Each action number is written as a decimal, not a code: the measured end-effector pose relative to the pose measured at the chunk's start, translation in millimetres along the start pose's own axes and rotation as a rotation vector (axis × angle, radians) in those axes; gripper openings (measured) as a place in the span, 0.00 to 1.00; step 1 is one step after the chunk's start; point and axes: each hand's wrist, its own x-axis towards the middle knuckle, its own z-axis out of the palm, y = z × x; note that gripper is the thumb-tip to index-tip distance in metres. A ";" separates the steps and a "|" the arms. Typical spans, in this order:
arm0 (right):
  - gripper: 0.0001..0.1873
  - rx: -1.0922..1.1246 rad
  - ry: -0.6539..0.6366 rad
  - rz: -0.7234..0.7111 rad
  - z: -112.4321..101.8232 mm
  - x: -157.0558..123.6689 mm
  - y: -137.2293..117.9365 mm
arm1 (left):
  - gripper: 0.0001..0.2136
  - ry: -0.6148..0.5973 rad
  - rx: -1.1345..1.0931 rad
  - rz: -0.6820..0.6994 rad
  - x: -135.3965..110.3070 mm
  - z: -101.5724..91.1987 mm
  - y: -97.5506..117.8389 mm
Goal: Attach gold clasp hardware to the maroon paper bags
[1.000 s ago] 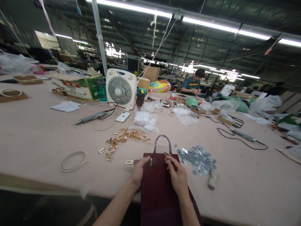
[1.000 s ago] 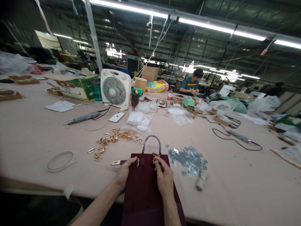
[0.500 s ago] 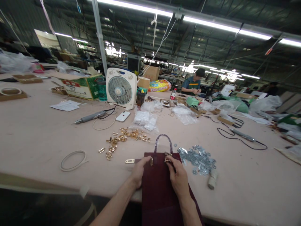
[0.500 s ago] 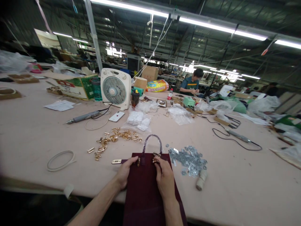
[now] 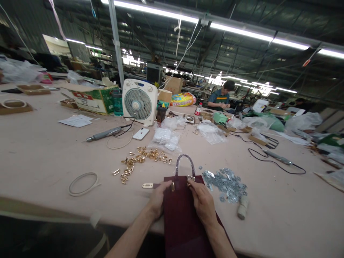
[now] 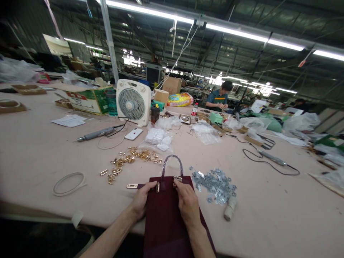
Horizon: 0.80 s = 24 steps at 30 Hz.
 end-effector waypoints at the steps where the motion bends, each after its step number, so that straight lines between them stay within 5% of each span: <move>1: 0.21 -0.008 -0.002 -0.007 -0.2 -0.4 -0.5 | 0.10 -0.002 -0.001 0.005 0.4 -0.9 -0.6; 24: 0.18 -0.013 0.049 0.057 9.6 -2.6 -3.8 | 0.08 -0.017 -0.011 0.034 -0.1 2.0 -0.9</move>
